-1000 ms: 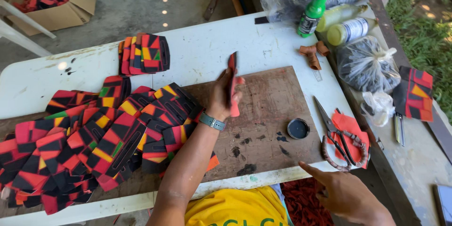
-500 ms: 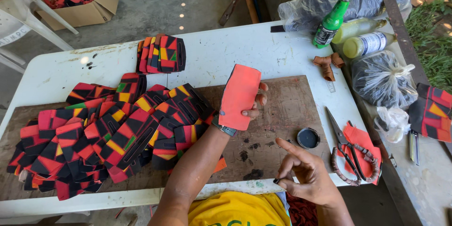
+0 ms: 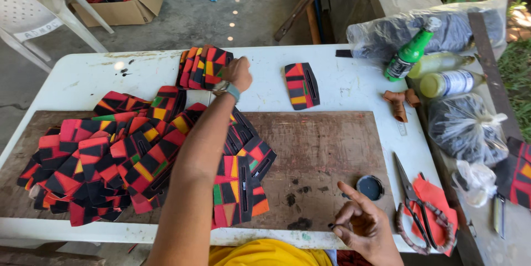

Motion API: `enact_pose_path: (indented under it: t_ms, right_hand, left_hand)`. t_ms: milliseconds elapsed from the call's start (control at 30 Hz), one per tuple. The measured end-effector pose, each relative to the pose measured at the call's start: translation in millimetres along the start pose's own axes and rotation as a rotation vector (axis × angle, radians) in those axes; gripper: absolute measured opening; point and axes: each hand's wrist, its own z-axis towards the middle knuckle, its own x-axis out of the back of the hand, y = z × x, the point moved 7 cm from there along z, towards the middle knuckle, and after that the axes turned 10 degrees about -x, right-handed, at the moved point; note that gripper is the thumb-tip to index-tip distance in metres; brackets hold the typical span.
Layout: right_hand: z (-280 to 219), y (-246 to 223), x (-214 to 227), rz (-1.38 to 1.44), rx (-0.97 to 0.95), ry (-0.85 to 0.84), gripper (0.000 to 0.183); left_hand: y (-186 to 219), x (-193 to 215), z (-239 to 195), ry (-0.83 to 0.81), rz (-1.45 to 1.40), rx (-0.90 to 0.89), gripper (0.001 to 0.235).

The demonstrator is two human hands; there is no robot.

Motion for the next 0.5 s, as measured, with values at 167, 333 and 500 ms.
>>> enact_pose_path:
  t_ms: [167, 333, 500]
  right_hand:
    - [8.3, 7.3, 11.4, -0.06, 0.045, 0.031, 0.093]
    - [6.0, 18.6, 10.3, -0.029, -0.048, 0.061, 0.093]
    - [4.5, 16.1, 7.1, -0.033, -0.081, 0.056, 0.092]
  left_hand:
    - [-51.4, 13.5, -22.5, -0.434, 0.187, -0.028, 0.074]
    - [-66.1, 12.5, -19.8, -0.303, 0.082, -0.2, 0.052]
    - [-104.5, 20.8, -8.8, -0.115, -0.284, -0.192, 0.025]
